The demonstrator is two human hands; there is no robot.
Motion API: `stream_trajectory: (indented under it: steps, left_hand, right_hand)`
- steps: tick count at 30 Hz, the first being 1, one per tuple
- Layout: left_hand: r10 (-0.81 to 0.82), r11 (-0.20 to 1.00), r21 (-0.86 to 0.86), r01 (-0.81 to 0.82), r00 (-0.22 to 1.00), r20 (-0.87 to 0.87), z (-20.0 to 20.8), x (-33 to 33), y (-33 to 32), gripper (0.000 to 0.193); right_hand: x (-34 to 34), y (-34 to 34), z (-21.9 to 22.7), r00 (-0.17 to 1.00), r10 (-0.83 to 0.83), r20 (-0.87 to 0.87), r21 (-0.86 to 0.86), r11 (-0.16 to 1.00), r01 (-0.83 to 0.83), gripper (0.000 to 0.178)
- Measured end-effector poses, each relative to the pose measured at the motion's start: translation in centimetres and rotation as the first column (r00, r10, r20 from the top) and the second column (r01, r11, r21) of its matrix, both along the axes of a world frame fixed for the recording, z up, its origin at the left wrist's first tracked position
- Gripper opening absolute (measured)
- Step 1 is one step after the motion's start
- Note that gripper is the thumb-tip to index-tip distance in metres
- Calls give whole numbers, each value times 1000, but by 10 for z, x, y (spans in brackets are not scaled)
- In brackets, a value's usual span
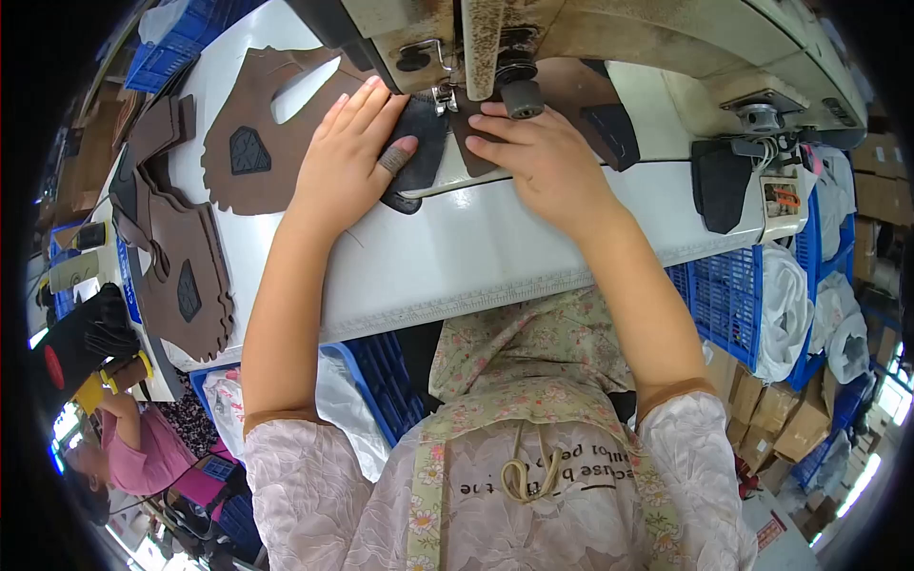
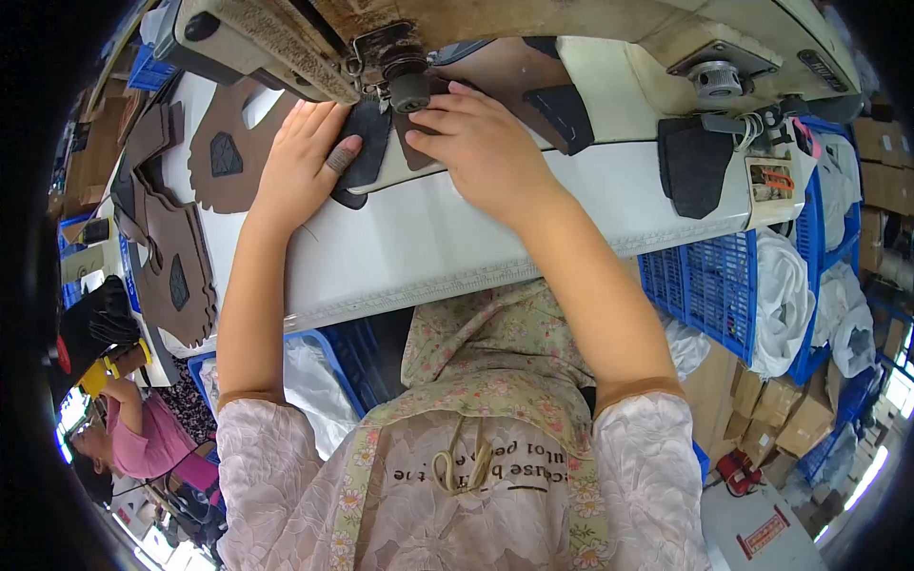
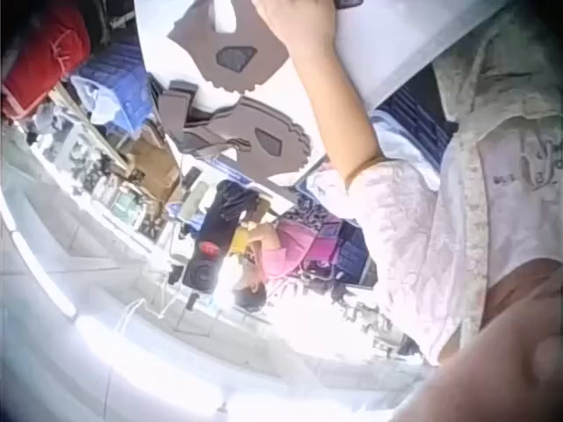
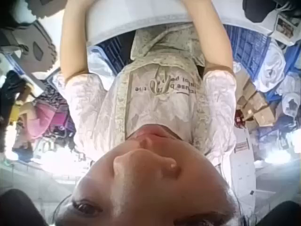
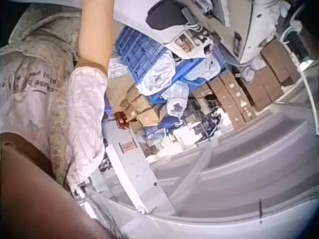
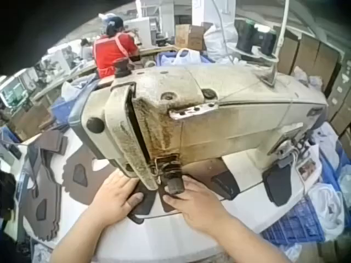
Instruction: The recorder is using an industrial sewing machine to stitch together components of a shoe upper, specifically focusing on leather/synthetic panels.
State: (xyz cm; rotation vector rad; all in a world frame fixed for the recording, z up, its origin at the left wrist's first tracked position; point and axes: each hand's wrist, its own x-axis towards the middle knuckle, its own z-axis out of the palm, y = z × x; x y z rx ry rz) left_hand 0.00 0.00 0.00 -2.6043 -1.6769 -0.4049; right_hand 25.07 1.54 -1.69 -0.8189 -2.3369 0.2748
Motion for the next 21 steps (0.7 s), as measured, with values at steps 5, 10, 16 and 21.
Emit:
stream_trajectory:
  steps: [5,10,16,21]
  left_hand:
    - [-15,1000,1,15,1000,12,0,2,-1,45]
    - [-9,1000,-8,9,1000,6,2,2,0,45]
    - [5,1000,-4,-5,1000,-9,0,2,0,46]
    - [15,1000,-9,-15,1000,-23,1,4,1,48]
  right_hand:
    - [4,2,0,1000,20,4,-1,1000,-20,31]
    - [2,3,0,1000,18,-10,-9,1000,-18,31]
    - [3,2,2,999,-16,51,21,1000,15,30]
    - [4,0,4,992,-42,121,42,998,37,30]
